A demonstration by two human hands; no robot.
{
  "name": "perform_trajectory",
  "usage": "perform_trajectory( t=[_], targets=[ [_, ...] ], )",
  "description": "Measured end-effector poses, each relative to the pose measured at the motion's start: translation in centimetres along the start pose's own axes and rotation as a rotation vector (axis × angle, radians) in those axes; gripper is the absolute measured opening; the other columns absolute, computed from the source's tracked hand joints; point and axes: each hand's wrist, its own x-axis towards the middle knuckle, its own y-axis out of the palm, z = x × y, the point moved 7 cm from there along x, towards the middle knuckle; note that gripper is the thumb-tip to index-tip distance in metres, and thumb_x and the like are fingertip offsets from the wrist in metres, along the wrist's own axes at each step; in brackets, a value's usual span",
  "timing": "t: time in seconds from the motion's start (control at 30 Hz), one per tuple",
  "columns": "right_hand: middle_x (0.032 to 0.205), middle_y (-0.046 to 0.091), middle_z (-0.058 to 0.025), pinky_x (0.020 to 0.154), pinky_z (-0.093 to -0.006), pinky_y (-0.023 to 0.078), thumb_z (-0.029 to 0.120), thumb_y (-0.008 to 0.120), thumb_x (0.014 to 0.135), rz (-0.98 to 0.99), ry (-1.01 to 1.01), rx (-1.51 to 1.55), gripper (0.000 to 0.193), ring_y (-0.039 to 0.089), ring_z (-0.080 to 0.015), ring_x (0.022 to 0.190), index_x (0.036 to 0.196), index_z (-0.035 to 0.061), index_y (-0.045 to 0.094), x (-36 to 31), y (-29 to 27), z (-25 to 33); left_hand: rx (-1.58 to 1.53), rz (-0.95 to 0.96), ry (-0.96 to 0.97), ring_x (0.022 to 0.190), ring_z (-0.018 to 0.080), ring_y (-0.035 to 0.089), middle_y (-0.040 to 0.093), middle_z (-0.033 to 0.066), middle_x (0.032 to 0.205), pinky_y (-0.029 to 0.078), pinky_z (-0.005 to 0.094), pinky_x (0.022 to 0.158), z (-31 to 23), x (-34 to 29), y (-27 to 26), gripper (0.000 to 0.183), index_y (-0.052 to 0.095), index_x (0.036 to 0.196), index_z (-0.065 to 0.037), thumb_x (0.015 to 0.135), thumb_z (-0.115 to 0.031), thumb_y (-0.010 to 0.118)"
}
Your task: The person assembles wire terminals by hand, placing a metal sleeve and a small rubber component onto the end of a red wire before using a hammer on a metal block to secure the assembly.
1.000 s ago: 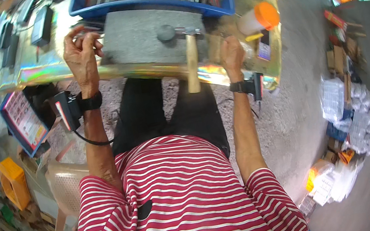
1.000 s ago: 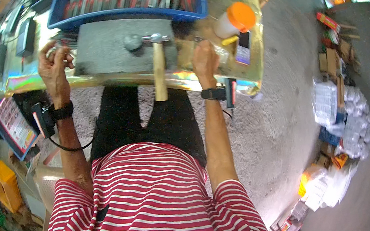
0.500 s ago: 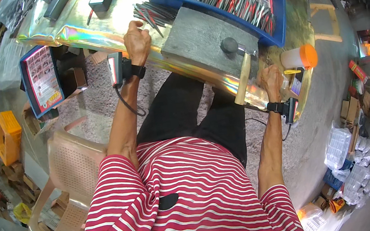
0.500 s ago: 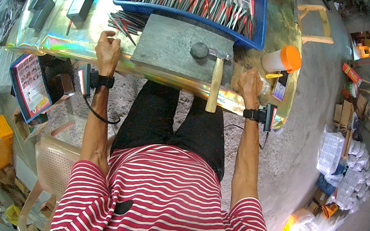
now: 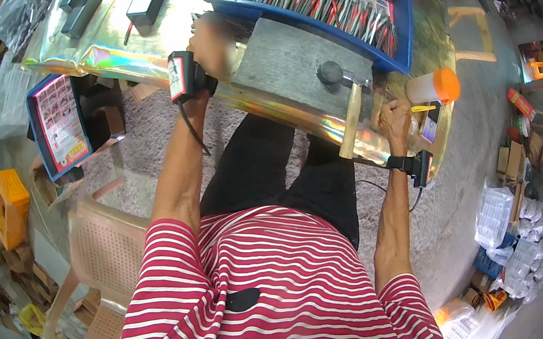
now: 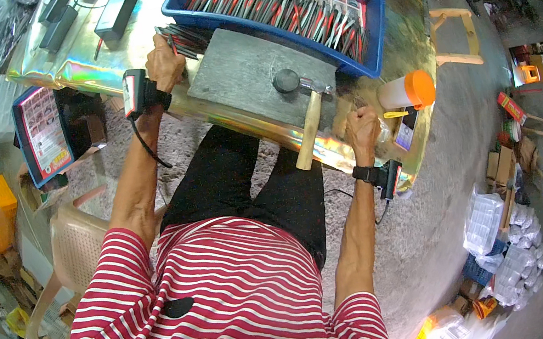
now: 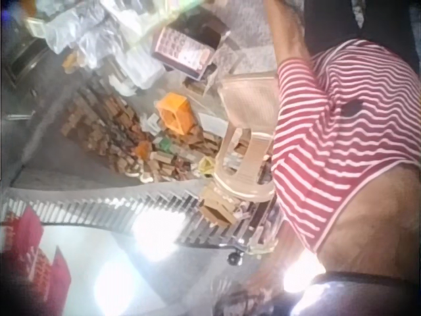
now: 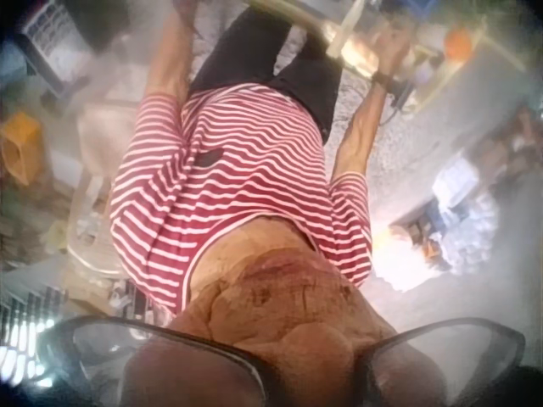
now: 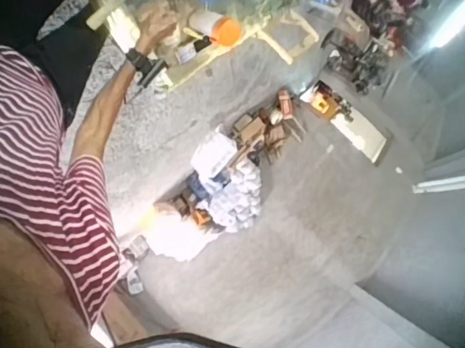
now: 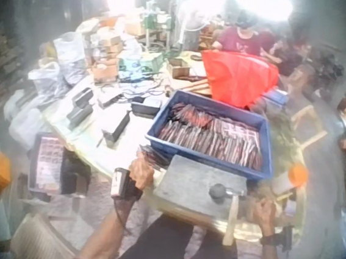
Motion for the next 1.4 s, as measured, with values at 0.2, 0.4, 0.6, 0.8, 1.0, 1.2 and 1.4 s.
perform_trajectory(
  t=[0.2, 0.4, 0.6, 0.8, 1.0, 1.2, 1.4],
  targets=[
    [0.061, 0.054, -0.0182, 0.056, -0.0391, 0.042, 0.015, 0.050, 0.067, -0.107, 0.038, 0.166, 0.016, 0.054, -0.0324, 0.058, 0.065, 0.0000, 0.052, -1.0, -1.7, 0.6, 0.273, 0.117, -0.186, 0.063, 0.0320, 0.059, 0.057, 0.0204, 0.069, 0.045, 0.0381, 0.053, 0.8, 1.4, 1.1, 0.037, 0.040, 0.096, 0.001, 0.065, -0.014, 0.054],
    [0.058, 0.052, -0.0169, 0.051, -0.0368, 0.040, 0.012, 0.050, 0.071, -0.282, 0.044, 0.238, 0.014, 0.050, -0.0275, 0.050, 0.063, 0.0009, 0.051, -1.1, -1.3, -0.6, -0.244, 0.169, -0.318, 0.051, 0.0192, 0.056, 0.056, 0.0134, 0.070, 0.048, 0.0302, 0.045, 0.6, -0.1, 0.5, 0.038, 0.042, 0.102, 0.002, 0.067, -0.007, 0.051],
    [0.054, 0.045, -0.0010, 0.040, -0.0234, 0.036, 0.006, 0.056, 0.071, -0.206, 0.135, 0.702, 0.010, 0.044, -0.0088, 0.048, 0.065, 0.0017, 0.049, -2.6, -1.6, 0.1, -0.595, 0.152, -0.301, 0.056, 0.0121, 0.055, 0.055, 0.0098, 0.073, 0.049, 0.0235, 0.045, -1.0, -1.3, -0.8, 0.035, 0.044, 0.106, 0.009, 0.075, -0.005, 0.053],
    [0.061, 0.048, -0.0016, 0.037, -0.0202, 0.038, 0.001, 0.053, 0.071, -0.247, 0.129, 0.816, 0.003, 0.045, -0.0061, 0.047, 0.072, -0.0002, 0.051, -3.2, -2.9, 0.9, -0.902, 0.153, -0.299, 0.062, 0.0132, 0.056, 0.056, 0.0107, 0.077, 0.051, 0.0252, 0.051, -5.0, -2.1, -2.8, 0.021, 0.046, 0.096, 0.003, 0.078, -0.007, 0.052],
    [0.065, 0.051, -0.0038, 0.042, -0.0195, 0.040, 0.000, 0.054, 0.069, -0.131, 0.094, 1.178, 0.009, 0.046, -0.0066, 0.049, 0.078, -0.0024, 0.053, -4.9, -5.4, 4.6, -1.239, 0.491, -0.291, 0.062, 0.0177, 0.057, 0.056, 0.0188, 0.081, 0.052, 0.0284, 0.052, -13.0, -5.2, -2.8, 0.016, 0.036, 0.094, -0.003, 0.082, -0.009, 0.045],
    [0.068, 0.054, -0.0066, 0.044, -0.0190, 0.041, -0.001, 0.056, 0.072, 0.084, 0.030, 1.423, 0.014, 0.046, -0.0067, 0.050, 0.086, -0.0031, 0.053, -7.9, -7.0, 11.8, -1.414, 0.708, -0.345, 0.066, 0.0166, 0.059, 0.056, 0.0191, 0.087, 0.053, 0.0252, 0.056, -17.5, -9.3, -0.6, 0.020, 0.039, 0.101, -0.002, 0.083, -0.010, 0.046],
    [0.073, 0.056, -0.0092, 0.046, -0.0197, 0.042, 0.001, 0.056, 0.075, 0.310, 0.024, 1.592, 0.014, 0.047, -0.0071, 0.050, 0.088, -0.0037, 0.053, -9.9, -6.3, 15.2, -1.394, 0.745, -0.423, 0.069, 0.0145, 0.059, 0.057, 0.0168, 0.087, 0.054, 0.0236, 0.061, -18.4, -11.3, 0.4, 0.029, 0.038, 0.106, 0.004, 0.081, -0.005, 0.049]
  ],
)
